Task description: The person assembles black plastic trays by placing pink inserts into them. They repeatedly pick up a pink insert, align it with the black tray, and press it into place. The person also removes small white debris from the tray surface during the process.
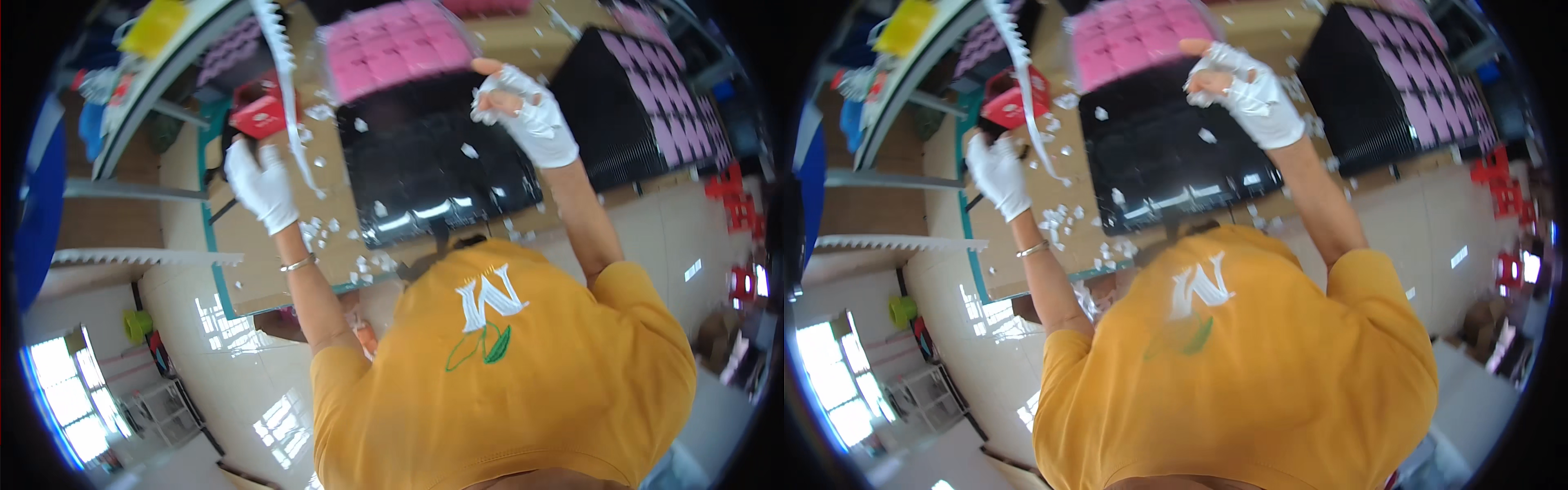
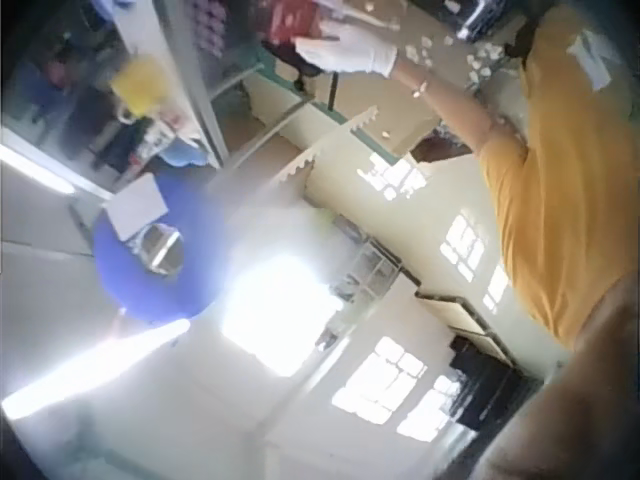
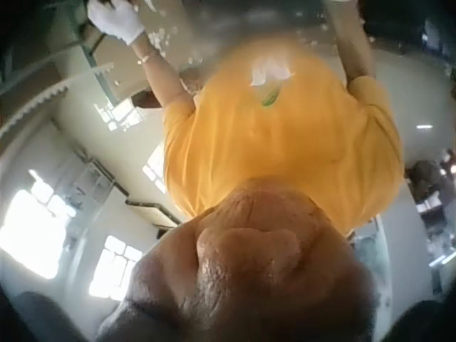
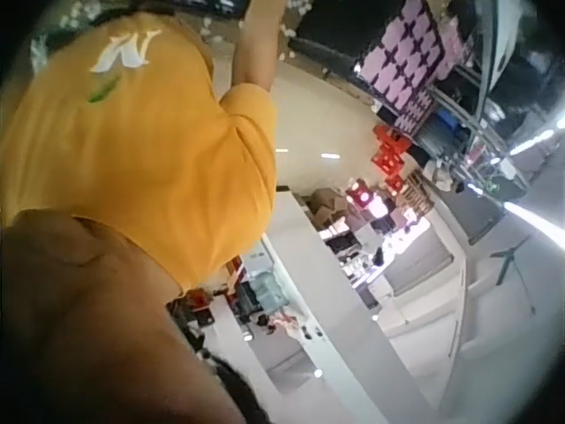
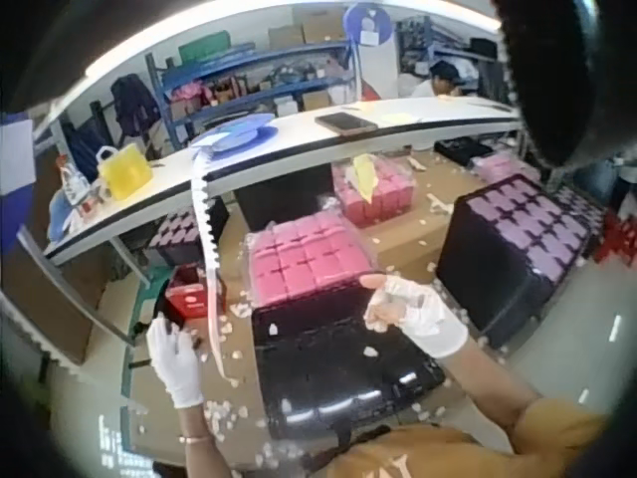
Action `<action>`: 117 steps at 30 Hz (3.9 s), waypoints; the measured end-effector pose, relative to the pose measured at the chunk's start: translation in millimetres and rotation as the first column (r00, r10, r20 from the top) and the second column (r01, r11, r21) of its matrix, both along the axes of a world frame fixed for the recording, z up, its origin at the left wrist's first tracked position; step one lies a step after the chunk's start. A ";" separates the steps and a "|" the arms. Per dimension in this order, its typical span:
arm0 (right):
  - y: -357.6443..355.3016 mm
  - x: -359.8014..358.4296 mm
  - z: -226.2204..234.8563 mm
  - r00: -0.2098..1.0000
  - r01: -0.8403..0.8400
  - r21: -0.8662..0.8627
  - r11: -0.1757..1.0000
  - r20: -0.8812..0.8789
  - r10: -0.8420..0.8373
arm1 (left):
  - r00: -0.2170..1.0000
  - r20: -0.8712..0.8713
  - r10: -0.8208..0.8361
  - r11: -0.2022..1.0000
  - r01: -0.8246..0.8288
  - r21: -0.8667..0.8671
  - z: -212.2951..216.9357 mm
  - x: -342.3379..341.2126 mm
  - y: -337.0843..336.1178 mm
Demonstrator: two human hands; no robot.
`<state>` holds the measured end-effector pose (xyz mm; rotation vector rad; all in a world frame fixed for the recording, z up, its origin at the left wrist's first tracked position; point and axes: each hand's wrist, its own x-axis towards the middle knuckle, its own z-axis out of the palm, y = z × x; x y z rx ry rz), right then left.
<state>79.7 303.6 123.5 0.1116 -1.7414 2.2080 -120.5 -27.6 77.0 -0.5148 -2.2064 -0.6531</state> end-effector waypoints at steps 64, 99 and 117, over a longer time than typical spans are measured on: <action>70.0 95.2 -91.2 0.862 0.372 0.900 0.226 -0.245 -0.443 | 0.790 0.605 -0.100 0.911 0.317 -0.262 -62.7 126.8 189.4; 139.3 -207.1 -121.1 0.642 -0.236 0.931 0.278 0.364 -0.675 | 0.745 0.620 0.245 0.892 0.078 -0.446 -98.5 -125.1 171.0; 156.7 -231.3 -123.8 0.738 0.242 0.193 0.951 0.600 -0.309 | 0.866 0.500 0.006 0.987 -0.085 0.137 -84.2 -91.3 148.1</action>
